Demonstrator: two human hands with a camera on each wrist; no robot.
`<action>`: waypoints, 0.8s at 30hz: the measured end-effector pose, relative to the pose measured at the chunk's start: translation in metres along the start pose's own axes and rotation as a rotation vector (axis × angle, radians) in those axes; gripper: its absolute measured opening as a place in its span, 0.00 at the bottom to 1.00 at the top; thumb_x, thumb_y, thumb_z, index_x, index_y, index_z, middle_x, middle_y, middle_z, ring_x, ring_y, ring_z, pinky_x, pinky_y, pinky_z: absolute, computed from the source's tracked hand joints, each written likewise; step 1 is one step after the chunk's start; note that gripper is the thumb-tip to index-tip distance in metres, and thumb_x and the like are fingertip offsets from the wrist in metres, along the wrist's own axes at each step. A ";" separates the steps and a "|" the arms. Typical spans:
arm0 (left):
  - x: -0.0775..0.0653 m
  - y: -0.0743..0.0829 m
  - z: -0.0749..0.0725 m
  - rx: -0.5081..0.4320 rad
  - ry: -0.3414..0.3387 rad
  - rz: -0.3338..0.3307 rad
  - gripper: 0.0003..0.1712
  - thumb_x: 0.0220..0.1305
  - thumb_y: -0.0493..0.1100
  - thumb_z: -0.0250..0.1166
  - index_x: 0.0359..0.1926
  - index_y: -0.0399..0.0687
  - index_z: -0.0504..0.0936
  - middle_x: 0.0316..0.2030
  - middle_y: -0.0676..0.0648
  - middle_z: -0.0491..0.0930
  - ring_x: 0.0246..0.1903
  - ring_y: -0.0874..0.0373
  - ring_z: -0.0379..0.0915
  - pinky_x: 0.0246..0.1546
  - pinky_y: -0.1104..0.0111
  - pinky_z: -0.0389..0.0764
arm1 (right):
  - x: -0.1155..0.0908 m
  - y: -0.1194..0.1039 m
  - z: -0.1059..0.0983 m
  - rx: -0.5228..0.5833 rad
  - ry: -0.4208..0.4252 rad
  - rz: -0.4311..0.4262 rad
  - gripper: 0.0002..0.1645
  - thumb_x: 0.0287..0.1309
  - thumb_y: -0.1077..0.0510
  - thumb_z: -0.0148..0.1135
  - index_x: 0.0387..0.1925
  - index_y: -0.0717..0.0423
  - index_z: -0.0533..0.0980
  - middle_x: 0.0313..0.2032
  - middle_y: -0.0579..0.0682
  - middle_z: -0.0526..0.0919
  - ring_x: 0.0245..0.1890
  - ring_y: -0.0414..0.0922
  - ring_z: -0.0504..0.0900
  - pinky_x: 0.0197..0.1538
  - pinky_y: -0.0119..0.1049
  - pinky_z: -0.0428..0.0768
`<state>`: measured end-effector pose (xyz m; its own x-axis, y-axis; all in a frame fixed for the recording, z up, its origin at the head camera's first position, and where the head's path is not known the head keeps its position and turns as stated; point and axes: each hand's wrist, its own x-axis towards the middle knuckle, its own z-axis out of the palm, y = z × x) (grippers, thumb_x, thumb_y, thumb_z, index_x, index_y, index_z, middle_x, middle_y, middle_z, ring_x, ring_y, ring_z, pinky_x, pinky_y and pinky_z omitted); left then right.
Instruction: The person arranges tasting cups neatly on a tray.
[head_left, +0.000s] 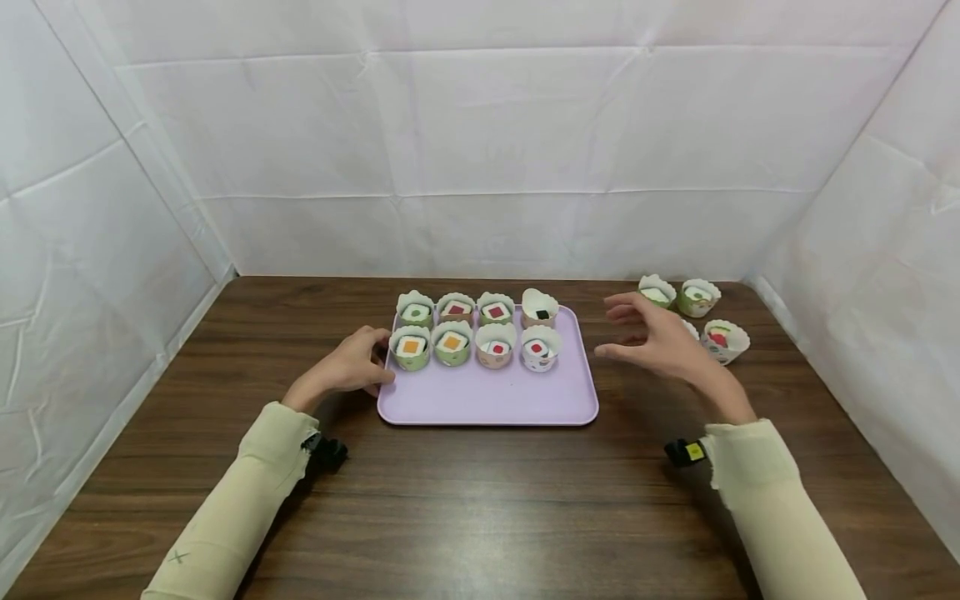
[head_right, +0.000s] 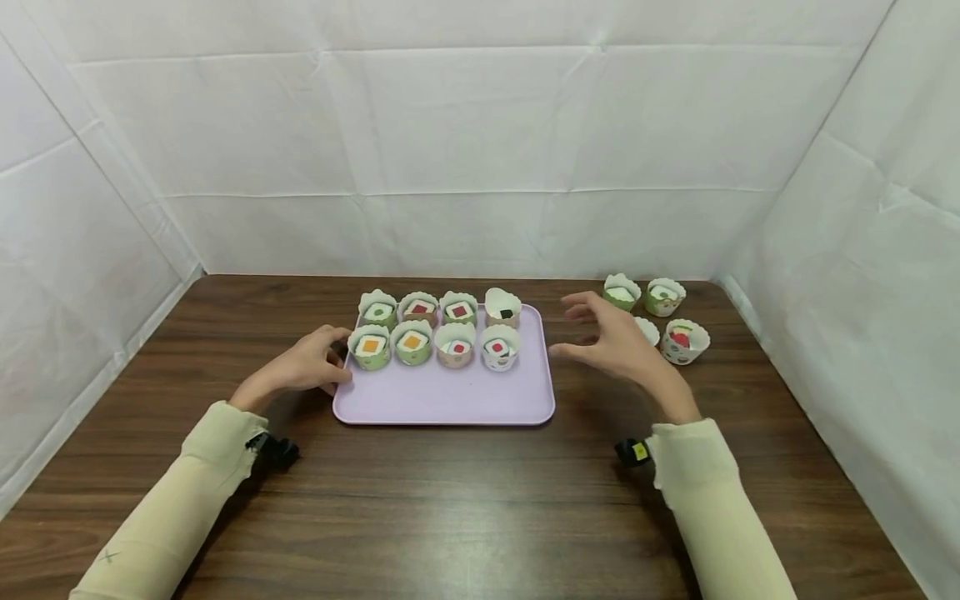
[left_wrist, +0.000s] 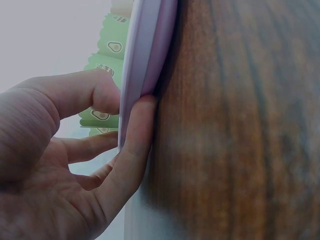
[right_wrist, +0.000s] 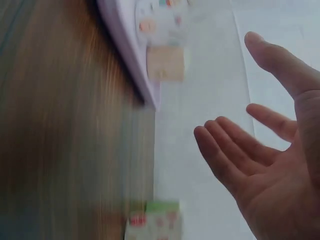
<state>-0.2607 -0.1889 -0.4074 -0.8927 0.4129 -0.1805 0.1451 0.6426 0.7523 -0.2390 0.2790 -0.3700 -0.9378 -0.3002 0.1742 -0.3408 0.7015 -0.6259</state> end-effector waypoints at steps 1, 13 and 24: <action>0.000 0.000 0.000 -0.002 -0.001 0.003 0.39 0.57 0.30 0.66 0.69 0.24 0.64 0.59 0.27 0.62 0.46 0.44 0.73 0.31 0.62 0.91 | -0.004 0.004 -0.005 0.002 0.024 -0.004 0.42 0.57 0.50 0.78 0.69 0.55 0.69 0.60 0.62 0.81 0.60 0.57 0.81 0.59 0.47 0.86; 0.000 0.001 0.000 0.006 -0.003 -0.012 0.39 0.58 0.31 0.66 0.70 0.25 0.64 0.60 0.27 0.62 0.47 0.43 0.73 0.31 0.63 0.91 | -0.040 0.045 -0.056 -0.034 0.202 0.032 0.32 0.62 0.62 0.71 0.66 0.60 0.71 0.59 0.60 0.79 0.47 0.20 0.75 0.49 0.11 0.76; 0.000 0.001 0.000 0.016 -0.002 -0.001 0.40 0.58 0.32 0.66 0.71 0.25 0.63 0.58 0.27 0.63 0.46 0.43 0.74 0.31 0.63 0.91 | -0.051 0.082 -0.075 -0.116 0.227 0.099 0.31 0.62 0.66 0.67 0.67 0.65 0.72 0.65 0.67 0.71 0.65 0.51 0.72 0.65 0.35 0.74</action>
<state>-0.2607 -0.1881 -0.4068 -0.8918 0.4138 -0.1827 0.1510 0.6531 0.7421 -0.2241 0.4005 -0.3736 -0.9532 -0.0830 0.2908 -0.2399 0.7932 -0.5597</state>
